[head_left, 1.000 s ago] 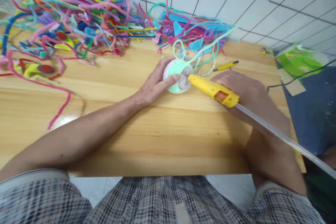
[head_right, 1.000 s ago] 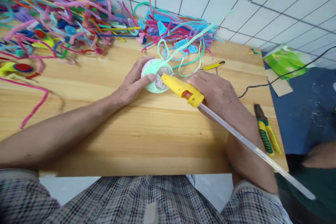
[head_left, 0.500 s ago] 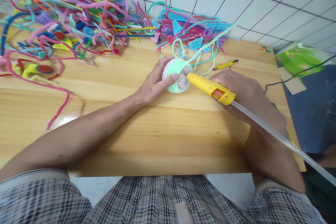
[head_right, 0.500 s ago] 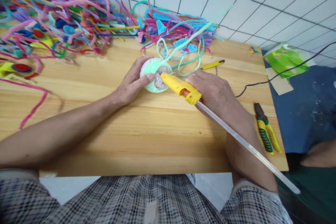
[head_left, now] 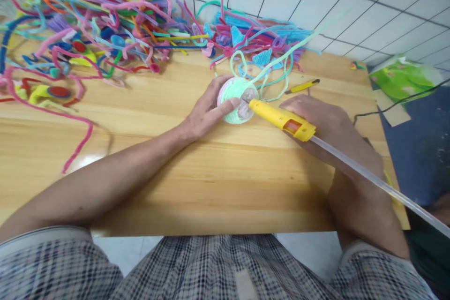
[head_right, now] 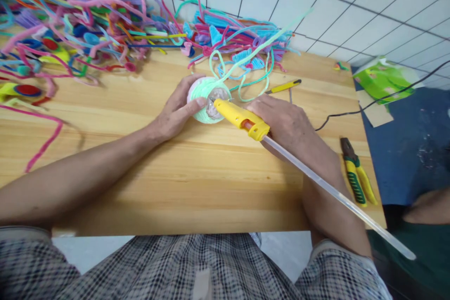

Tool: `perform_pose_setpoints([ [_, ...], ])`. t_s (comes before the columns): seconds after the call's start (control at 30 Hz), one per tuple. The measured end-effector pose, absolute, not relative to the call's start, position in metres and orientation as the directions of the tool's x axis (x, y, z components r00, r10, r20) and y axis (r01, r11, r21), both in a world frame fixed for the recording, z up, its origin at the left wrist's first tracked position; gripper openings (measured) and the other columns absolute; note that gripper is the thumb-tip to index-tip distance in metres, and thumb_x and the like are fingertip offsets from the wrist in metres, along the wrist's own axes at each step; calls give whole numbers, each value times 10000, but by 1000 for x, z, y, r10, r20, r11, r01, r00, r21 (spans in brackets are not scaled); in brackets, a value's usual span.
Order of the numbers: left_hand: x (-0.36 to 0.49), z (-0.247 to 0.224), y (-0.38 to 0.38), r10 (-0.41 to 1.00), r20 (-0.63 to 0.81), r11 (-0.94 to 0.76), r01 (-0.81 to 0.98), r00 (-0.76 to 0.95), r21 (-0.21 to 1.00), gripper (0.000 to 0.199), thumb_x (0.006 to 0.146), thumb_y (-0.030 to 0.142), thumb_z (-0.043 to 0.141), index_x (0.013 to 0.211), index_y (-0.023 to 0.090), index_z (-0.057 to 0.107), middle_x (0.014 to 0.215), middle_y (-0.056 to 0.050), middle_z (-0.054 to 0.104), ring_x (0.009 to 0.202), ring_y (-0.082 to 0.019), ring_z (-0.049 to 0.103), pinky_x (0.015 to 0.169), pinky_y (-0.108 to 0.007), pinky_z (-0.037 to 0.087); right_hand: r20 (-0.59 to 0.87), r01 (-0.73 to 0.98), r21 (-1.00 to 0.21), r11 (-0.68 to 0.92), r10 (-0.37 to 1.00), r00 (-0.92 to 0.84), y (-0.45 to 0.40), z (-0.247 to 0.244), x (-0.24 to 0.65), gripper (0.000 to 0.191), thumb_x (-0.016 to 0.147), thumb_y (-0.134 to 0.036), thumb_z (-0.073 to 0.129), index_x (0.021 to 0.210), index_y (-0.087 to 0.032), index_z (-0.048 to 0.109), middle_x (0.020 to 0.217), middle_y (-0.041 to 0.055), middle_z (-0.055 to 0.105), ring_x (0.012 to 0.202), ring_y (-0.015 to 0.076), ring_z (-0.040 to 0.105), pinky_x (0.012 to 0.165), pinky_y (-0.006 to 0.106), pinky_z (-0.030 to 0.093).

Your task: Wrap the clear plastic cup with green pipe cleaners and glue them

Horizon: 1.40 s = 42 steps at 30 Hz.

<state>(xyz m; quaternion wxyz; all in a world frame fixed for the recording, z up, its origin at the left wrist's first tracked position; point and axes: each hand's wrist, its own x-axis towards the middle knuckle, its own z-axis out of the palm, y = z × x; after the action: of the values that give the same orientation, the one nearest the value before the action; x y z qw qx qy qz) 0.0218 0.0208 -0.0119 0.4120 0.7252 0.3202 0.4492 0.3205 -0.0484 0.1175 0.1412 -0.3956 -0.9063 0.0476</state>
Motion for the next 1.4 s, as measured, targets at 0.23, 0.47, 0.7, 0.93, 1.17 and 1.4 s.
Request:
perform_pose_setpoints([
  [0.23,22,-15,22,833,379,-441,71,403,895,749,1056,814,643,1600,315,522,1613,-101,635,1521,-378,603,1345,-561,496,213,722,-174,669,742,-636,-50,120,315,130,1158,-268,539,1085,-277,646,1023,71,803,947,265,782,749,389,542],
  [0.47,22,-14,21,836,379,-439,69,398,896,734,1065,806,638,1601,317,527,1609,-103,645,1527,-377,609,1350,-569,497,224,702,-184,688,725,-651,-49,118,316,122,1141,-202,558,1073,-256,644,1037,89,799,967,283,790,761,395,534],
  [0.7,23,-13,22,824,408,-473,82,394,877,738,1059,823,631,1598,326,538,1572,-97,680,1480,-366,652,1311,-572,546,213,721,-203,662,749,-628,-50,120,312,160,1172,-308,525,1110,-253,662,1025,87,789,964,284,792,766,395,538],
  [0.93,23,-15,23,819,411,-474,69,402,878,748,1067,814,626,1615,316,522,1598,-104,664,1490,-374,650,1321,-573,526,222,721,-174,670,740,-634,-51,121,315,107,1109,-169,603,1118,-251,671,1050,69,796,964,259,785,776,367,548],
  [1.17,22,-17,24,824,413,-462,37,389,886,760,1054,798,669,1605,290,538,1612,-120,658,1503,-375,635,1334,-553,510,250,707,-159,689,721,-646,-50,117,320,108,1117,-192,582,1097,-266,658,1020,40,785,930,248,776,768,358,570],
  [1.4,24,-20,25,807,451,-493,14,383,870,714,1067,785,660,1596,318,553,1577,-102,678,1481,-377,656,1318,-576,536,217,706,-208,677,736,-642,-50,118,316,122,1119,-172,589,1058,-258,650,1012,61,780,921,260,778,744,377,548],
])
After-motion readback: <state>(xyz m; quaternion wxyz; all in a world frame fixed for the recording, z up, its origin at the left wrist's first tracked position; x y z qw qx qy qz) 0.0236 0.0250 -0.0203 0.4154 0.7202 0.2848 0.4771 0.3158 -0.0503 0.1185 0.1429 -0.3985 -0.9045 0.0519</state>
